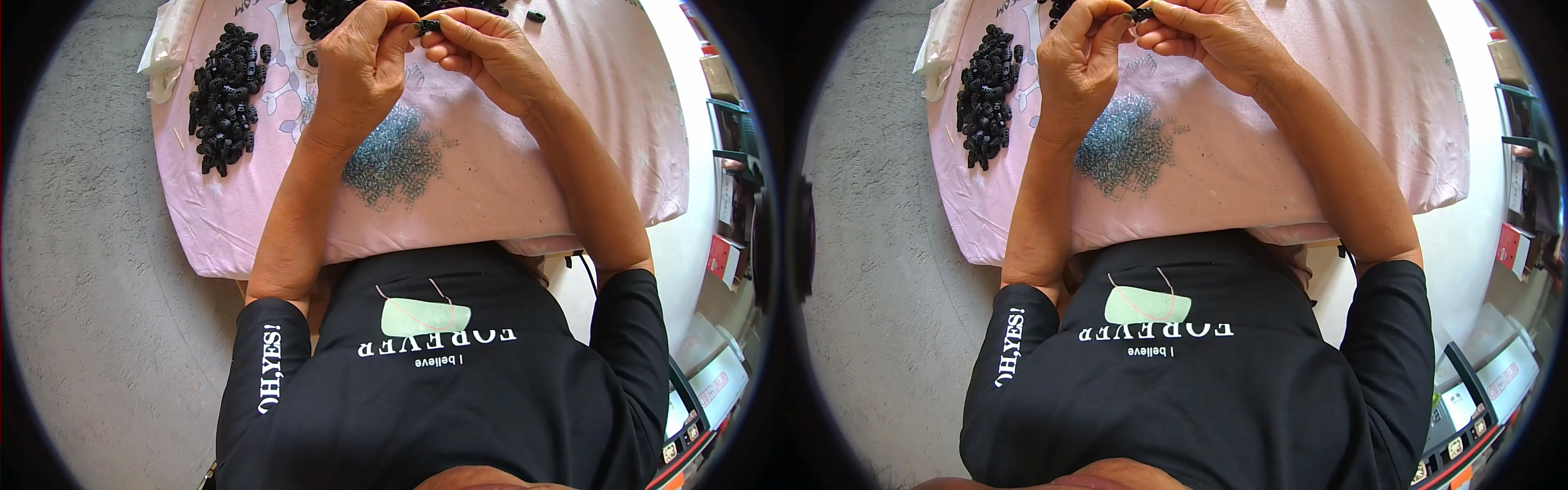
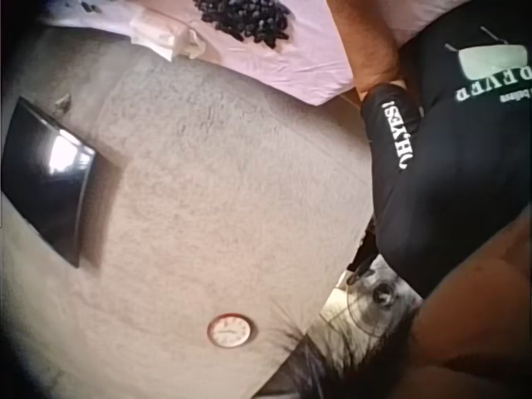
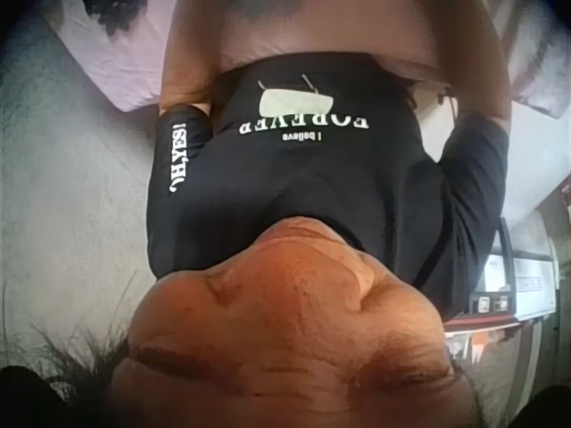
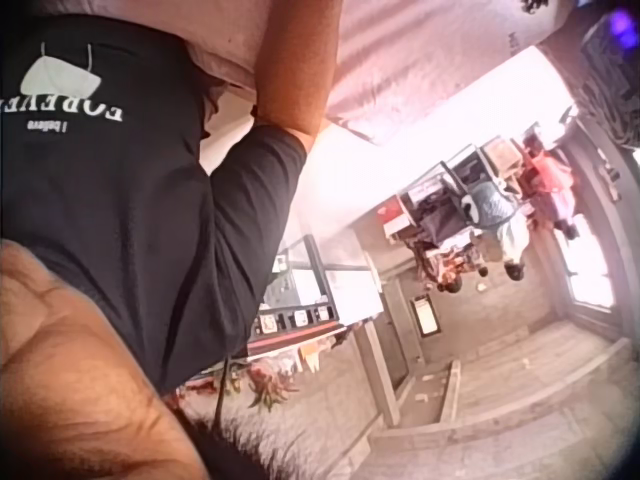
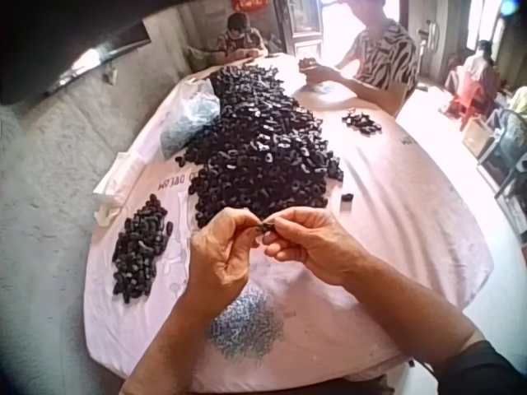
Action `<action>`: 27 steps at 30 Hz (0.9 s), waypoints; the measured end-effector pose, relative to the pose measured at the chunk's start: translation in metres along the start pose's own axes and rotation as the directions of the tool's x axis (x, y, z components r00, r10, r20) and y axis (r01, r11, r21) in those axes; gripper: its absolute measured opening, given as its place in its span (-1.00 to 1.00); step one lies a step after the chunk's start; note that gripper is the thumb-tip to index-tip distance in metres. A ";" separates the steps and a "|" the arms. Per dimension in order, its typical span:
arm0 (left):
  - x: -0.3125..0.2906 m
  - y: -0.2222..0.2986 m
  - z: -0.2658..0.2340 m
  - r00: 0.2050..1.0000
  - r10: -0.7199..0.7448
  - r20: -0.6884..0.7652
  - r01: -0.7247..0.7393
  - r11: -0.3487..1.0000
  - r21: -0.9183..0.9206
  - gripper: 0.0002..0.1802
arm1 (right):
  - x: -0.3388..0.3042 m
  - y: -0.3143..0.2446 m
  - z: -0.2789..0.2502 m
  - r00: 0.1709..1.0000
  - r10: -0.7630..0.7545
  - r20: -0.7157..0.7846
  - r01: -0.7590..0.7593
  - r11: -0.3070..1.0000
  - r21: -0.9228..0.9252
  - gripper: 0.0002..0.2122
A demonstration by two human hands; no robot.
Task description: Assembling small silver beads onto black plastic components at a workbench.
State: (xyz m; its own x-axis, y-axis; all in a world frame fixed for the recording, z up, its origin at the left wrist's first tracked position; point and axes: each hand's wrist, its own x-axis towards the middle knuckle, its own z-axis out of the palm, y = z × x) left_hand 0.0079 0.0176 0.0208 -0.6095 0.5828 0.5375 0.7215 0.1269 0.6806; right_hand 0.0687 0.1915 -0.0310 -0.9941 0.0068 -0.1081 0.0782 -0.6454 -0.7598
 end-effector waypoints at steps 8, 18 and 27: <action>-0.001 0.002 0.004 0.995 0.044 -0.088 -0.035 0.994 0.099 -0.94 | 0.004 0.008 -0.011 0.997 -0.031 0.065 0.036 0.996 -0.078 -0.78; 0.003 0.005 -0.005 0.998 0.020 0.057 -0.015 0.996 -0.092 -0.85 | 0.005 0.003 -0.020 0.994 -0.059 0.097 0.063 0.997 -0.032 -0.78; -0.002 -0.009 -0.003 0.999 0.004 0.032 0.001 0.988 -0.157 -0.81 | 0.004 0.004 -0.017 0.994 -0.040 0.102 0.045 0.997 -0.056 -0.77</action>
State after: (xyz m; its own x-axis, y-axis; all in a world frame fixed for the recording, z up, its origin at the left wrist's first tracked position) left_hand 0.0017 0.0133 0.0155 -0.5961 0.6086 0.5237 0.6603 0.0004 0.7510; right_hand 0.0659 0.2021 -0.0450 -0.9989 -0.0454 -0.0122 0.0370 -0.6006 -0.7987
